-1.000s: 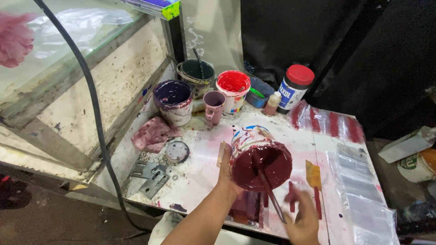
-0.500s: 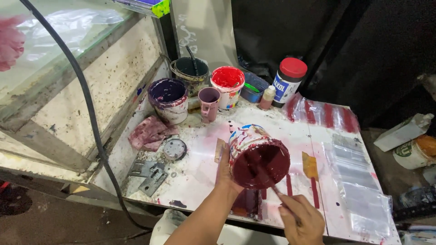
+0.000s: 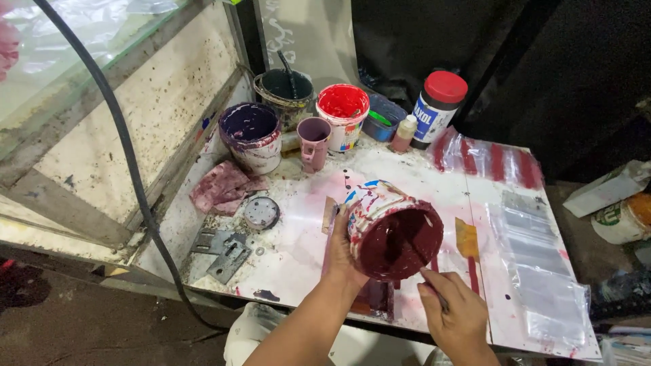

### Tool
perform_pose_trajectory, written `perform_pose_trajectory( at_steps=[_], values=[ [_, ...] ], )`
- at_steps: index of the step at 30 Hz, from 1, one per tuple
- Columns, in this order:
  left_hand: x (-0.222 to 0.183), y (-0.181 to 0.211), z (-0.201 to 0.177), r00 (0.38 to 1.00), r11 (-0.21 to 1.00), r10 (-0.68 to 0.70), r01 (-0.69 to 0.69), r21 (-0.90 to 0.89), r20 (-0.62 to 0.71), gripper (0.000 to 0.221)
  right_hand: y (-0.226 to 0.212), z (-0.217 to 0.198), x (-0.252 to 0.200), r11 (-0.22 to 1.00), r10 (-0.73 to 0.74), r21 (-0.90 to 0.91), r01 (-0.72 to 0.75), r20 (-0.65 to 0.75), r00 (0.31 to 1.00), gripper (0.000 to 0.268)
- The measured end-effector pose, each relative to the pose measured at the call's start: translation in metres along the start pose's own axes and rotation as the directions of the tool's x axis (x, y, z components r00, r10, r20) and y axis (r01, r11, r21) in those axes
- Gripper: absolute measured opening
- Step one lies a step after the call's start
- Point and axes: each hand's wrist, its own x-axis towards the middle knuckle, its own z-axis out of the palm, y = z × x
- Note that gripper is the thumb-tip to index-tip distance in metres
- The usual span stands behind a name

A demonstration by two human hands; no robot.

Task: Mixing red ink in a container and pouring it into a tray for printing preparation.

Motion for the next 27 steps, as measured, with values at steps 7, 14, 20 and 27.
perform_pose_trajectory(
  at_steps=[7, 14, 20, 27],
  values=[
    [-0.015, 0.002, 0.011, 0.993, 0.997, 0.077, -0.079, -0.023, -0.093, 0.041, -0.027, -0.005, 0.019, 0.937, 0.14, 0.333, -0.106, -0.079, 0.987, 0.021],
    [-0.008, -0.002, 0.004, 0.995, 0.997, 0.073, -0.076, -0.032, -0.074, 0.049, -0.027, -0.002, 0.017, 0.9, 0.246, 0.369, -0.233, 0.013, 0.969, 0.023],
    [-0.006, -0.004, 0.0, 0.997, 0.999, 0.032, -0.034, -0.025, -0.073, 0.049, -0.02, 0.0, 0.007, 0.905, 0.296, 0.308, -0.292, 0.036, 0.955, 0.023],
    [0.003, -0.007, -0.009, 0.989, 0.989, 0.142, -0.141, -0.038, 0.031, 0.05, -0.019, -0.003, 0.013, 0.959, 0.181, 0.224, -0.176, -0.002, 0.983, 0.021]
  ],
)
